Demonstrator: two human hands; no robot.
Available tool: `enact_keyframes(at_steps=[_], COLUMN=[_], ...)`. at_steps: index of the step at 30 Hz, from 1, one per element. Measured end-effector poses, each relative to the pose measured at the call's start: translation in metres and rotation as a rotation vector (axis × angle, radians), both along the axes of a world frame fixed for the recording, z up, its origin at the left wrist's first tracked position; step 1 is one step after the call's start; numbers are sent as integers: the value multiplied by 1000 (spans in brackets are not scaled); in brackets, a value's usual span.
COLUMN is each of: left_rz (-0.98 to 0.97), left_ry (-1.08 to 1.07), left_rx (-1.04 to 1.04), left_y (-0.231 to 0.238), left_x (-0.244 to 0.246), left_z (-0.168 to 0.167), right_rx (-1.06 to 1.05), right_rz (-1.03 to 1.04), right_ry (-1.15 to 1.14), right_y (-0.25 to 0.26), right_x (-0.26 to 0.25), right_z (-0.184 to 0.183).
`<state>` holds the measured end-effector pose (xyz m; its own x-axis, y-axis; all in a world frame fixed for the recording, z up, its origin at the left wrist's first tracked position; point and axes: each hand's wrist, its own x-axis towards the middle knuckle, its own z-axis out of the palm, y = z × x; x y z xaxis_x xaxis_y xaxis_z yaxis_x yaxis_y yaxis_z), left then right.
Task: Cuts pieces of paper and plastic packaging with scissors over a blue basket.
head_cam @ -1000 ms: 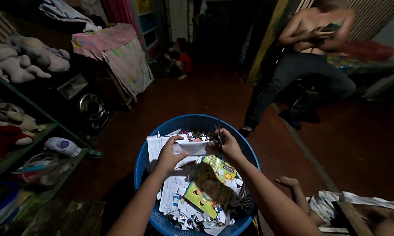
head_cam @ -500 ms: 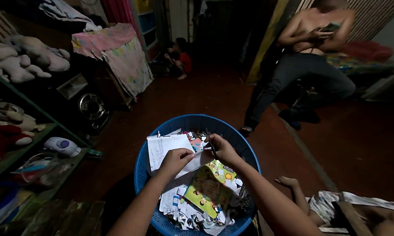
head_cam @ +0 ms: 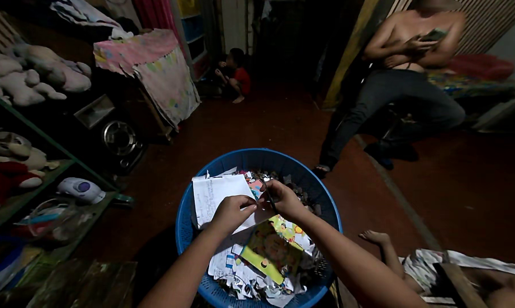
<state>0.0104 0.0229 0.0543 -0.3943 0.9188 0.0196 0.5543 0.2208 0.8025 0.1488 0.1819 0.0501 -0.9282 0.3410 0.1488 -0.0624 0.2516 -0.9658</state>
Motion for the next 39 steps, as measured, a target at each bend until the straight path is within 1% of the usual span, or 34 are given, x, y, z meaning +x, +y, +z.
enact_keyframes(at_steps=[5, 8, 12, 14, 17, 19, 21, 24, 29, 34, 39], left_rz=[-10, 38, 83, 103, 93, 76, 49, 50, 157, 257, 321], left_ry=[35, 46, 60, 52, 29, 21, 21, 14, 31, 98, 88], left_rx=[-3, -40, -33, -12, -13, -27, -34, -17, 87, 126, 135], left_y=[-1, -4, -6, -7, -5, -3, -2, -3, -10, -10, -11], left_x=[-5, -11, -18, -21, -19, -14, -11, -12, -26, -26, -30], left_z=[1, 6, 6, 4, 4, 5, 4, 5, 7, 7, 6], right_rx=[48, -15, -25, -76, -135, -116, -62, -14, -36, -41, -68], right_rz=[-63, -161, -268, -299, -218, -113, -66, -94, -234, -244, -280], right_ry=[-27, -36, -8, 58, 104, 58, 14, 47, 118, 132, 117], right_y=[4, 18, 35, 40, 35, 27, 18, 17, 31, 32, 35], right_x=[2, 5, 10, 11, 11, 9, 6, 6, 14, 14, 17], right_z=[5, 8, 10, 9, 11, 10, 7, 8, 15, 15, 16])
